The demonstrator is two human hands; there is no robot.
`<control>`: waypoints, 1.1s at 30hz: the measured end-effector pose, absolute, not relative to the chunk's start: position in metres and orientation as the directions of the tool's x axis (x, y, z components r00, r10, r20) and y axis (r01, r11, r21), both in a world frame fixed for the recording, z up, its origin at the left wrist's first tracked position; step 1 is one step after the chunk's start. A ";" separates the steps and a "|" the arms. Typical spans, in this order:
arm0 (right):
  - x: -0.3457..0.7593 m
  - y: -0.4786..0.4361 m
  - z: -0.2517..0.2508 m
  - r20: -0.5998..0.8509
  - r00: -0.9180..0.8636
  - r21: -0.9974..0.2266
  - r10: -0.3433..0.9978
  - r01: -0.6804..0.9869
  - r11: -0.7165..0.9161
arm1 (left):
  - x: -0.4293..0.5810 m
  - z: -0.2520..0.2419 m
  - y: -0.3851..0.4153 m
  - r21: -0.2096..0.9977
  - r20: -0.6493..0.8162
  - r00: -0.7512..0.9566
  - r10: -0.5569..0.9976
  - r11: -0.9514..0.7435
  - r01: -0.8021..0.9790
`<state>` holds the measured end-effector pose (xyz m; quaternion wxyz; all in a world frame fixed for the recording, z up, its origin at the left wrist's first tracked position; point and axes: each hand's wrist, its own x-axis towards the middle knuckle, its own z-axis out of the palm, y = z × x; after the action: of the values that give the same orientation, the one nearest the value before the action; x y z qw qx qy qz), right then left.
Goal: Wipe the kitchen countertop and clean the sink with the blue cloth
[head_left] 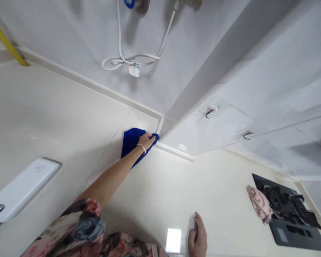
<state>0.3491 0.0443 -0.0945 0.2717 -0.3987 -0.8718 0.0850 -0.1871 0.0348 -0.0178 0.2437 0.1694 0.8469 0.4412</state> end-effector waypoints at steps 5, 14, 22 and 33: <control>0.354 0.046 -0.096 0.382 -0.548 -0.367 0.745 0.649 0.666 | -0.204 -0.020 0.056 0.816 -0.286 -0.825 0.488 0.575 0.057; 0.362 0.046 -0.097 0.354 -0.565 -0.332 0.746 0.670 0.664 | -0.248 -0.026 0.114 0.813 -0.296 -0.840 0.454 0.582 0.029; 0.362 0.037 -0.100 0.345 -0.520 -0.353 0.782 0.700 0.621 | -0.293 -0.028 0.172 0.821 -0.320 -0.849 0.419 0.570 -0.029; 0.367 0.046 -0.101 0.356 -0.587 -0.315 0.727 0.657 0.685 | -0.279 -0.020 0.145 0.826 -0.288 -0.826 0.485 0.562 0.042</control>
<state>0.3672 0.0458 -0.1006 0.2332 -0.3898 -0.8878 0.0749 -0.2788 0.1452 -0.0199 0.2507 0.1553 0.8474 0.4415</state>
